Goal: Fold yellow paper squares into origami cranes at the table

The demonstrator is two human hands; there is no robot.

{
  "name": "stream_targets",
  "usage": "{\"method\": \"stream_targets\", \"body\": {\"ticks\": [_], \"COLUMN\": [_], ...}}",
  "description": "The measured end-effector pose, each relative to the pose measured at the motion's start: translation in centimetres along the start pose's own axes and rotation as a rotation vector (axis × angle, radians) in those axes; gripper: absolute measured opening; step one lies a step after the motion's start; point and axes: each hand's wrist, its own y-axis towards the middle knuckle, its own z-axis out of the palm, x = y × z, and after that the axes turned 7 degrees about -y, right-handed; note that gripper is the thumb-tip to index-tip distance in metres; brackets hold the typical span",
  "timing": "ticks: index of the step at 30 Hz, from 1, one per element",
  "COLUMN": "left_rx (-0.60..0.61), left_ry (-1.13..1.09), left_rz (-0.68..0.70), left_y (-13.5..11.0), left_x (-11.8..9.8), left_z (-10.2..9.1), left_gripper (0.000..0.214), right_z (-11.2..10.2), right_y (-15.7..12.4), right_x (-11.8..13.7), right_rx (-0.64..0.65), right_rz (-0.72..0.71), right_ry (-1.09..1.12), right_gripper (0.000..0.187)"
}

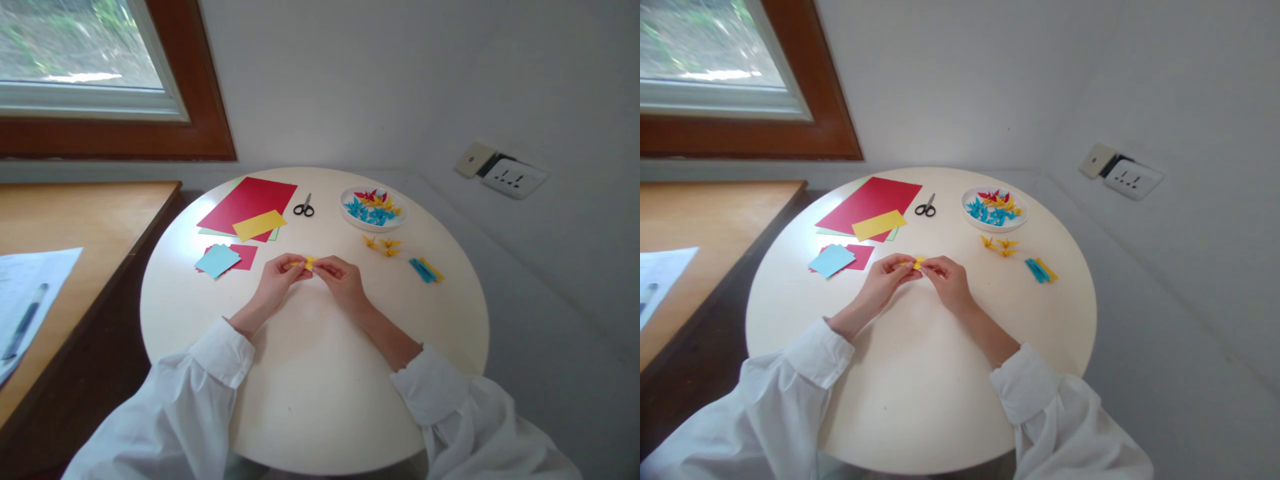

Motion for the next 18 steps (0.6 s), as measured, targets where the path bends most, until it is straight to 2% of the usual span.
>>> {"method": "stream_targets", "body": {"ticks": [4, 10, 18], "left_rx": [0.016, -0.001, -0.021], "left_ry": [0.036, 0.215, 0.173], "left_rz": [0.042, 0.072, 0.095], "left_y": [-0.04, -0.06, -0.06], "left_x": [-0.01, -0.22, -0.11], "left_z": [0.0, 0.01, 0.13], "left_gripper": [0.018, 0.026, 0.018], "right_z": [-0.06, -0.05, 0.09], "right_y": [0.07, 0.12, 0.11], "right_x": [-0.11, -0.38, -0.57], "right_rx": [-0.02, -0.026, -0.016], "right_rz": [-0.035, -0.038, -0.058], "right_ry": [-0.044, -0.043, -0.009], "right_gripper": [0.005, 0.006, 0.007]}}
